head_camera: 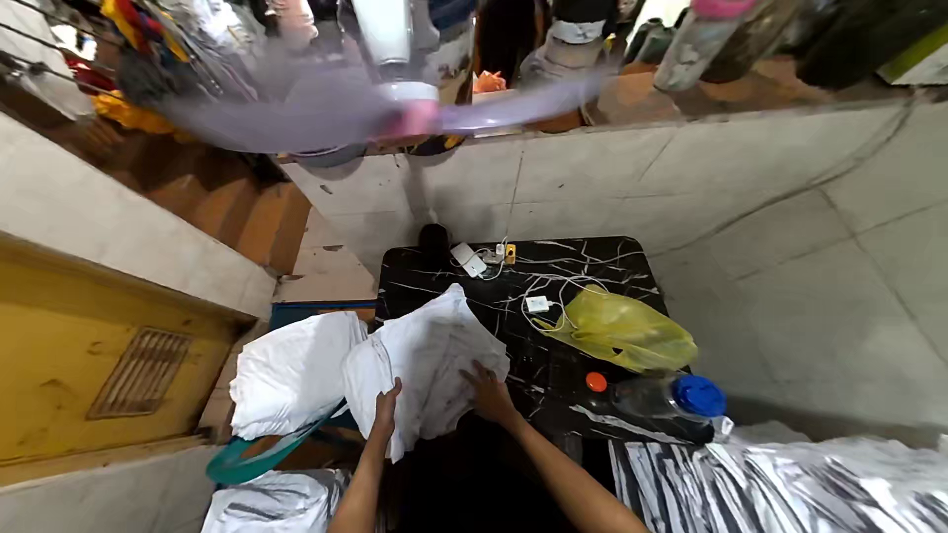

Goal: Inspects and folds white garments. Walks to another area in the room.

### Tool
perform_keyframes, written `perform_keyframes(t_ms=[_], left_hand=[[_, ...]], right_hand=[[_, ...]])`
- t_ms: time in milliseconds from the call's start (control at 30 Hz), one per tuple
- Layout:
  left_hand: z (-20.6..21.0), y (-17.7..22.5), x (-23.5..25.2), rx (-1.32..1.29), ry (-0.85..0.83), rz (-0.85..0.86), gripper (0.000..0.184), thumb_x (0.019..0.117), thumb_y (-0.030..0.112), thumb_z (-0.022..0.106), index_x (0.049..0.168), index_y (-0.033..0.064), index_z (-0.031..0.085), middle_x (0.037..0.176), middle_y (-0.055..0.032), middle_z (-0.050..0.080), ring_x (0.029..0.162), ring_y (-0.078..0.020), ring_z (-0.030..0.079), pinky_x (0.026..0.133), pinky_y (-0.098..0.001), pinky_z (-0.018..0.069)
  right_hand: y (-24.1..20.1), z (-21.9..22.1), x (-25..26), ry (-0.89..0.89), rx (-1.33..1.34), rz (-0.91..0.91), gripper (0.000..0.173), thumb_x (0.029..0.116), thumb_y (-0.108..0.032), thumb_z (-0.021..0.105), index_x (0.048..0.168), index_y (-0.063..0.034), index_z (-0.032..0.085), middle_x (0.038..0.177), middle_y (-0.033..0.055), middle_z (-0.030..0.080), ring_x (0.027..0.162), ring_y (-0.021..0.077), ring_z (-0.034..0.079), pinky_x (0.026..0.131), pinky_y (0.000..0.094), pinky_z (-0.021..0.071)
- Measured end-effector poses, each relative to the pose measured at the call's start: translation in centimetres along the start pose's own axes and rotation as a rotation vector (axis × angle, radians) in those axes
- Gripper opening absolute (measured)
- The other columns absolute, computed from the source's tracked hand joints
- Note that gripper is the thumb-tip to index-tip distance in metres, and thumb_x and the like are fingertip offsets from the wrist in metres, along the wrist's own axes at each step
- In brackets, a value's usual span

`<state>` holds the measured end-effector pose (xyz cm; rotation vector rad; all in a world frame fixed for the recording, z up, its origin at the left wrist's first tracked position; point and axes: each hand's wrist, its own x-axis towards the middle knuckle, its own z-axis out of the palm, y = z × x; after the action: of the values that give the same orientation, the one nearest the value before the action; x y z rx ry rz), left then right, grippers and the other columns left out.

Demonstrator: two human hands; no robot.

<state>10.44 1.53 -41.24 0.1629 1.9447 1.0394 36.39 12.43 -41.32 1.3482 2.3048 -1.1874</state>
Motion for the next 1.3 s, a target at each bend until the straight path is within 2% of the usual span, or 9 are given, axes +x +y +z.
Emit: perform_keyframes(t_ms=[167, 267, 367, 500, 767, 1000, 1067, 1167, 1300], left_hand=[[0.0, 4.9, -3.8, 0.583, 0.059, 0.431, 0.047, 0.1020, 0.034, 0.062, 0.126, -0.0066, 0.064, 0.120, -0.0247, 0.069, 0.118, -0.0344, 0.066, 0.106, -0.0517, 0.0484], [-1.8, 10.4, -9.1, 0.993, -0.059, 0.669, 0.039, 0.0975, 0.020, 0.063, 0.120, -0.0108, 0.065, 0.116, -0.0274, 0.069, 0.113, -0.0401, 0.067, 0.102, -0.0546, 0.0501], [-6.3, 13.4, -11.8, 1.006, -0.003, 1.382, 0.017, 0.0746, 0.006, 0.072, 0.087, -0.0044, 0.072, 0.087, -0.0208, 0.072, 0.080, -0.0361, 0.073, 0.068, -0.0504, 0.0609], [-14.9, 16.8, -18.3, 0.933, 0.075, 1.896, 0.015, 0.0966, 0.016, 0.055, 0.093, 0.0150, 0.070, 0.079, -0.0078, 0.066, 0.070, -0.0244, 0.065, 0.059, -0.0364, 0.0548], [-34.7, 24.1, -20.7, 1.077, 0.425, 1.894, 0.029, 0.0996, 0.023, 0.049, 0.081, 0.0064, 0.065, 0.079, -0.0116, 0.068, 0.070, -0.0244, 0.067, 0.061, -0.0365, 0.0553], [-45.2, 34.6, -25.8, 1.389, 0.759, 2.228, 0.019, 0.1018, 0.011, 0.049, 0.098, 0.0035, 0.066, 0.087, -0.0183, 0.067, 0.063, -0.0295, 0.058, 0.051, -0.0393, 0.0430], [-46.2, 35.0, -27.9, 1.463, 0.696, 2.280, 0.018, 0.1027, 0.009, 0.049, 0.101, 0.0049, 0.067, 0.087, -0.0163, 0.063, 0.066, -0.0273, 0.056, 0.053, -0.0377, 0.0413], [-46.4, 32.0, -28.0, 1.537, 0.475, 2.187, 0.025, 0.1039, 0.014, 0.048, 0.115, 0.0121, 0.071, 0.090, -0.0119, 0.065, 0.073, -0.0256, 0.059, 0.057, -0.0359, 0.0443], [-45.2, 22.7, -23.9, 1.497, 0.270, 1.677, 0.025, 0.0929, 0.015, 0.065, 0.116, 0.0159, 0.073, 0.084, -0.0116, 0.068, 0.069, -0.0287, 0.067, 0.053, -0.0402, 0.0527]], right_hand=[[-2.5, -1.2, 0.3, 0.034, -0.050, 0.057, 0.076, 0.0892, -0.028, 0.074, 0.158, -0.0259, 0.041, 0.163, 0.0265, 0.028, 0.149, 0.0522, 0.025, 0.114, 0.0781, 0.0174], [-6.1, -3.7, 1.7, 0.178, 0.342, 0.071, 0.056, 0.0938, -0.025, 0.070, 0.144, -0.0065, 0.054, 0.149, 0.0284, 0.045, 0.136, 0.0430, 0.047, 0.110, 0.0596, 0.0413], [-11.4, -6.6, -1.1, 0.209, 1.249, 0.190, 0.040, 0.1118, -0.019, 0.031, 0.142, 0.0022, 0.046, 0.133, 0.0250, 0.055, 0.113, 0.0330, 0.061, 0.089, 0.0492, 0.0549], [-16.1, -8.0, -10.3, 0.328, 1.043, -0.088, 0.043, 0.1083, -0.011, 0.037, 0.147, 0.0076, 0.043, 0.139, 0.0174, 0.059, 0.129, 0.0108, 0.055, 0.109, 0.0268, 0.0453], [-35.9, -7.6, -4.2, -0.171, 2.037, -0.165, 0.048, 0.1081, -0.039, 0.023, 0.104, -0.0131, 0.063, 0.087, 0.0049, 0.072, 0.082, 0.0157, 0.072, 0.071, 0.0370, 0.0608], [-51.1, -10.7, -4.8, -0.476, 1.912, -0.666, 0.068, 0.0990, -0.074, 0.029, 0.137, -0.0242, 0.056, 0.129, -0.0007, 0.067, 0.122, 0.0141, 0.062, 0.101, 0.0410, 0.0537], [-53.0, -11.1, -6.5, -0.532, 1.801, -0.804, 0.051, 0.1030, -0.058, 0.044, 0.133, -0.0207, 0.060, 0.125, 0.0002, 0.068, 0.118, 0.0127, 0.064, 0.100, 0.0366, 0.0551], [-53.7, -8.9, -7.4, -0.514, 1.727, -0.624, 0.023, 0.0937, -0.021, 0.062, 0.115, -0.0157, 0.066, 0.105, 0.0040, 0.073, 0.096, 0.0143, 0.072, 0.082, 0.0359, 0.0617], [-48.9, -1.1, -4.4, -0.448, 1.737, -0.137, 0.035, 0.1097, -0.030, 0.030, 0.108, -0.0127, 0.060, 0.088, 0.0032, 0.071, 0.081, 0.0134, 0.070, 0.071, 0.0334, 0.0606]])
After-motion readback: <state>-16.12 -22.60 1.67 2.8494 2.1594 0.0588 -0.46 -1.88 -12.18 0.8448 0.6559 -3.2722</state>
